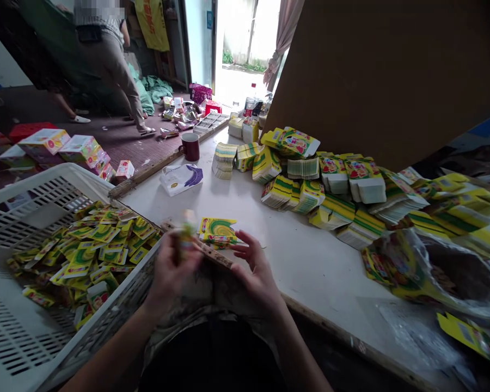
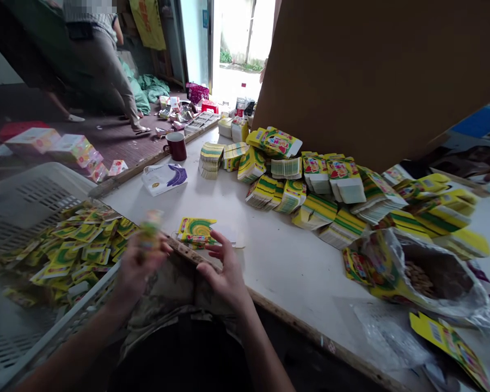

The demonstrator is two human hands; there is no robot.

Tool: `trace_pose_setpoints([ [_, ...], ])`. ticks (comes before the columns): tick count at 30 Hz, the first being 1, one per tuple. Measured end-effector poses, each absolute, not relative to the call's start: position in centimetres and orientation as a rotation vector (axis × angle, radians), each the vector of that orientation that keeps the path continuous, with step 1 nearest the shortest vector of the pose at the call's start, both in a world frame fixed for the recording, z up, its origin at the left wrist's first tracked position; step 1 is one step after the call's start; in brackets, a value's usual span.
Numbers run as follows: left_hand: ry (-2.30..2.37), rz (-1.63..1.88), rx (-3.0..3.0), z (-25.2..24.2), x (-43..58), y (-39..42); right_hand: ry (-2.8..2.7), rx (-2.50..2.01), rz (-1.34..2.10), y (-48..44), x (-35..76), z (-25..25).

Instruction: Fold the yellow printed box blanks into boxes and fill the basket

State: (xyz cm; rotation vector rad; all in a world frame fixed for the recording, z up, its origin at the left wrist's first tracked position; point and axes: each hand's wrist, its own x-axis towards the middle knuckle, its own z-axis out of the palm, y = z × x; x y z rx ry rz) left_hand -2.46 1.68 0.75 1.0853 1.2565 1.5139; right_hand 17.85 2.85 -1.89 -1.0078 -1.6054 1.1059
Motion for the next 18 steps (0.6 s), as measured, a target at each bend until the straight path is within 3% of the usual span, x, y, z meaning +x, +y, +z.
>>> trace_pose_setpoints([
  [2,1.106,1.92,0.649,1.2,-3.2,2.5,-1.616,-1.169,0.923,3.8,18.2,-2.2],
  [4,1.017,2.011,0.364,1.4,-3.9,3.1,-1.665,-1.298,0.759,4.8,18.2,-2.5],
  [18,1.104,1.166,0.614,-1.7,-1.6,2.1,-1.88,-1.419,0.633,8.7,16.6,-3.9],
])
